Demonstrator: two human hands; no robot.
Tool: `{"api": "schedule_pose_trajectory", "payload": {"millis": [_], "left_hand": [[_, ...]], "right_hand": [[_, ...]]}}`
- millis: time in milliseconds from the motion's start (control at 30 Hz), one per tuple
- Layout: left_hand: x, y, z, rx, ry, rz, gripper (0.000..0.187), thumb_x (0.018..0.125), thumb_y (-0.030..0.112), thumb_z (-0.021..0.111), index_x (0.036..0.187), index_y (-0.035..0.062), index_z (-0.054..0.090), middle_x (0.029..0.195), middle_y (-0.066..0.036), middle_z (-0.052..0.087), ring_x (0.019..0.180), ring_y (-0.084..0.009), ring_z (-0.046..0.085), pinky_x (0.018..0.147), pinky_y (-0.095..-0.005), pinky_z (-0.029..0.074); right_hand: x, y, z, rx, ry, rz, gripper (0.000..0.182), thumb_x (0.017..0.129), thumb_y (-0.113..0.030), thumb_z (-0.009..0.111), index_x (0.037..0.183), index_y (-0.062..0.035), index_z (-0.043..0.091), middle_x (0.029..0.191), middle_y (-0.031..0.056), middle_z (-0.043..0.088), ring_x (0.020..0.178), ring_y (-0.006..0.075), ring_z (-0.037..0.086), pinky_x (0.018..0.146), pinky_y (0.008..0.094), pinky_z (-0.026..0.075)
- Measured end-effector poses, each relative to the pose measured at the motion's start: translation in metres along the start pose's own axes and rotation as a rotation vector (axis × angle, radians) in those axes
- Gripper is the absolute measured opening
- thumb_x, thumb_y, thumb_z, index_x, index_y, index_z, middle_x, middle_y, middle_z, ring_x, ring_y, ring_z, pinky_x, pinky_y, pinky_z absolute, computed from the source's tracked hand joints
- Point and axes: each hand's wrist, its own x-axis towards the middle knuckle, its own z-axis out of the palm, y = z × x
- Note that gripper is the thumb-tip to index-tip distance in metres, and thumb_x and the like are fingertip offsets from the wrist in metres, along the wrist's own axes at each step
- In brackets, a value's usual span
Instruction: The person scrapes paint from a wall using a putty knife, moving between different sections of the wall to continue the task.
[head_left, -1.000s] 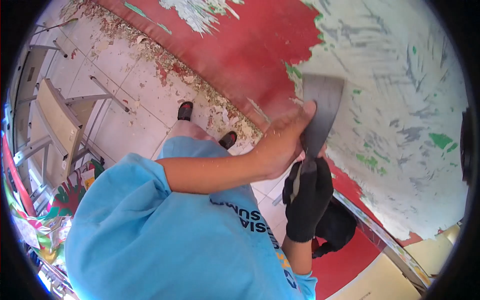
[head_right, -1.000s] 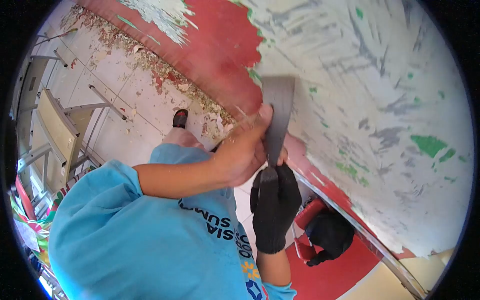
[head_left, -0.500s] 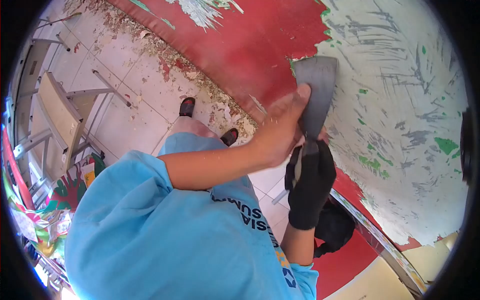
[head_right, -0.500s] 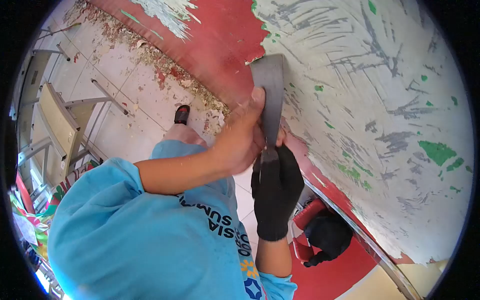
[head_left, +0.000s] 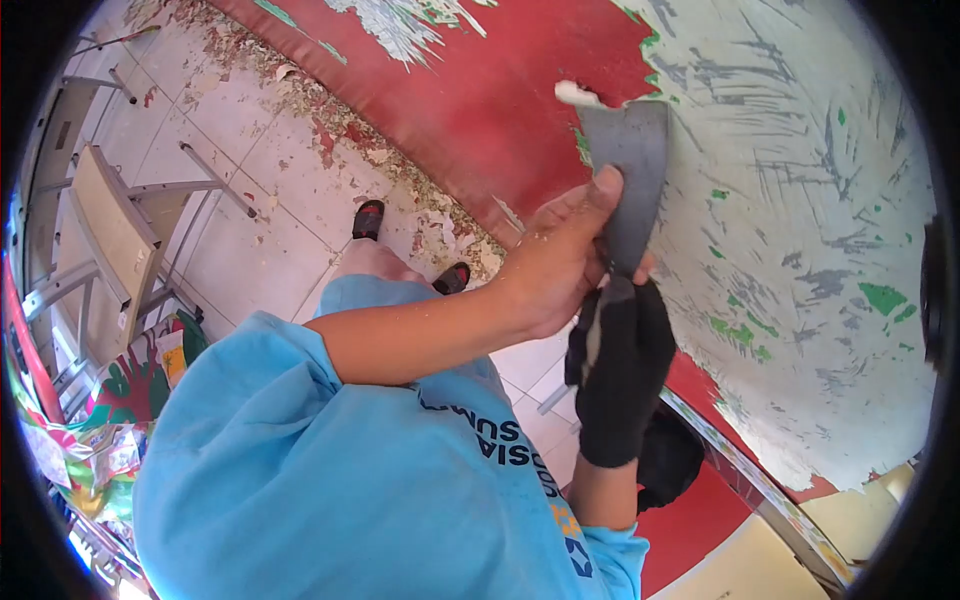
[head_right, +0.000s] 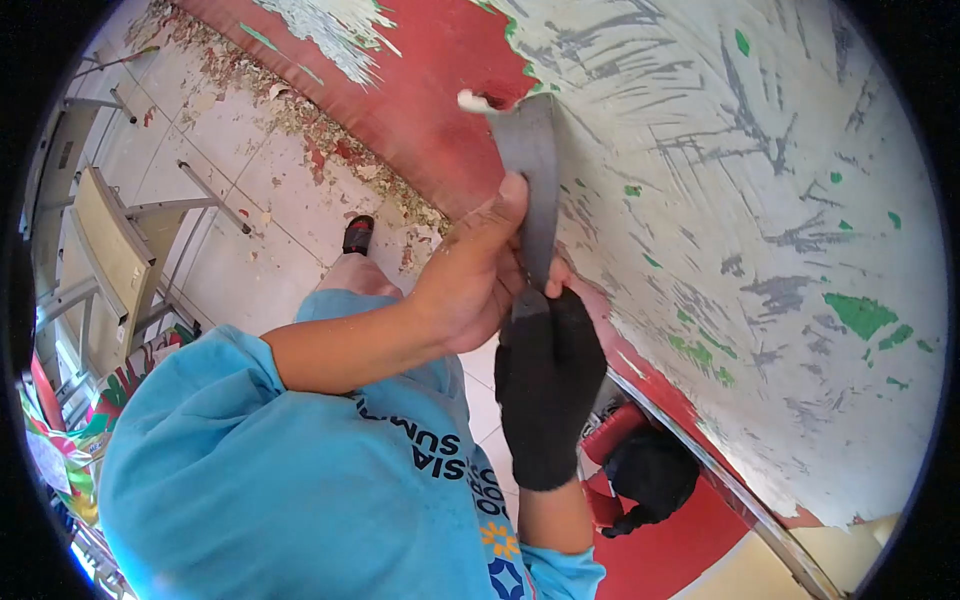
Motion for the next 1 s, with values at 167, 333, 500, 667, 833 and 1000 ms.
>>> {"api": "schedule_pose_trajectory", "payload": {"millis": [167,333,500,667,833,1000], "left_hand": [[-0.011,-0.008,0.009,0.081,0.068,-0.023,0.045,0.089,0.052,0.043,0.094,0.0075,0.051,0.070,-0.003,0.057,0.059,-0.0122,0.056,0.048,-0.0222,0.039],[0.008,0.018,0.000,0.023,0.166,0.120,0.044,0.089,0.052,0.042,0.093,0.0084,0.048,0.065,-0.004,0.054,0.057,-0.0137,0.054,0.051,-0.0265,0.043],[-0.010,0.008,-0.015,-0.001,0.057,-0.001,0.040,0.090,0.047,0.046,0.096,0.0078,0.051,0.075,-0.005,0.059,0.067,-0.0138,0.057,0.060,-0.0268,0.046],[-0.008,0.019,-0.009,0.028,0.189,-0.002,0.041,0.092,0.045,0.040,0.101,0.0072,0.054,0.084,-0.004,0.061,0.076,-0.0142,0.059,0.068,-0.0299,0.049],[-0.007,0.019,-0.004,-0.107,0.120,-0.073,0.042,0.092,0.045,0.040,0.107,0.0084,0.053,0.094,-0.005,0.062,0.084,-0.0151,0.060,0.073,-0.0328,0.050],[-0.001,0.032,0.016,-0.113,0.032,-0.181,0.048,0.090,0.051,0.040,0.108,0.0082,0.052,0.096,-0.006,0.062,0.087,-0.0170,0.061,0.076,-0.0352,0.050]], "right_hand": [[-0.015,-0.001,-0.011,0.050,-0.040,-0.022,0.015,0.090,-0.016,0.048,0.089,-0.0024,0.055,0.058,-0.0008,0.047,0.044,0.0035,0.038,0.039,0.0190,0.028],[0.029,-0.021,0.019,-0.192,-0.241,-0.326,0.016,0.090,-0.016,0.048,0.086,-0.0014,0.052,0.059,-0.0017,0.046,0.049,0.0031,0.041,0.043,0.0191,0.031],[-0.005,-0.002,0.001,0.004,-0.153,0.023,0.016,0.088,-0.016,0.049,0.093,-0.0002,0.052,0.061,-0.0004,0.046,0.048,0.0054,0.042,0.042,0.0193,0.033],[-0.019,0.007,-0.039,0.062,-0.287,0.119,0.027,0.085,-0.008,0.049,0.110,0.0022,0.048,0.067,0.0024,0.049,0.049,0.0066,0.045,0.040,0.0192,0.035],[-0.023,0.002,-0.042,0.099,-0.291,-0.047,0.053,0.075,-0.017,0.055,0.122,0.0001,0.039,0.080,0.0085,0.052,0.049,0.0083,0.045,0.037,0.0186,0.032],[-0.038,-0.003,-0.046,0.077,-0.221,-0.161,0.052,0.075,-0.013,0.053,0.124,-0.0007,0.038,0.083,0.0104,0.052,0.050,0.0081,0.044,0.038,0.0178,0.032]]}}
